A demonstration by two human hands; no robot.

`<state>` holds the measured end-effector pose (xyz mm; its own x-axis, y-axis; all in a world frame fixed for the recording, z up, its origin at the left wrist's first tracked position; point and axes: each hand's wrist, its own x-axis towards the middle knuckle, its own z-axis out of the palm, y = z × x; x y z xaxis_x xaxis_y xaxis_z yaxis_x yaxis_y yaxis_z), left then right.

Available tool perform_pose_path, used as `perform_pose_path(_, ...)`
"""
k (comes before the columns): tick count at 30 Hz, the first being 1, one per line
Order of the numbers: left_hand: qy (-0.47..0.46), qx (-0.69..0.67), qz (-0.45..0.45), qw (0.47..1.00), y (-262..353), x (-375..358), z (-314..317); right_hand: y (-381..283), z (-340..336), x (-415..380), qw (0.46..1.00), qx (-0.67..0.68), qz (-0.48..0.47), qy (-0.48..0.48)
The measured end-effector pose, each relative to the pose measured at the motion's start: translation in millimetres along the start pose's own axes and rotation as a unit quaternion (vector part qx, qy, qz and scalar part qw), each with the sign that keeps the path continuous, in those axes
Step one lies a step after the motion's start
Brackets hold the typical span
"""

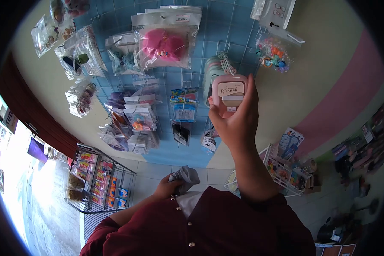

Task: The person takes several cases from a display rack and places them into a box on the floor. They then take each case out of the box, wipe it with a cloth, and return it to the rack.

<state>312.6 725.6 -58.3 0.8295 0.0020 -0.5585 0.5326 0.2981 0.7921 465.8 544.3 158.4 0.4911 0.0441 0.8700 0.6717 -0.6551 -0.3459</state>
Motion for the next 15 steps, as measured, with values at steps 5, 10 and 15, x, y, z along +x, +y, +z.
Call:
perform_pose_path(5, -0.018, -0.032, -0.012, 0.999, -6.9, 6.6, -0.7, -5.3, -7.6, 1.5, 0.997, -0.070, 0.003, -0.018)
perform_pose_path(10, -0.020, -0.027, -0.025, 0.999, -8.1, 9.6, 1.6, -2.5, -7.6, 4.2, 1.000, -0.014, -0.003, -0.007)
perform_pose_path(15, -0.024, -0.048, -0.021, 0.998, -11.9, 11.5, 2.3, 2.2, -2.7, 4.5, 1.000, -0.010, 0.000, 0.001)
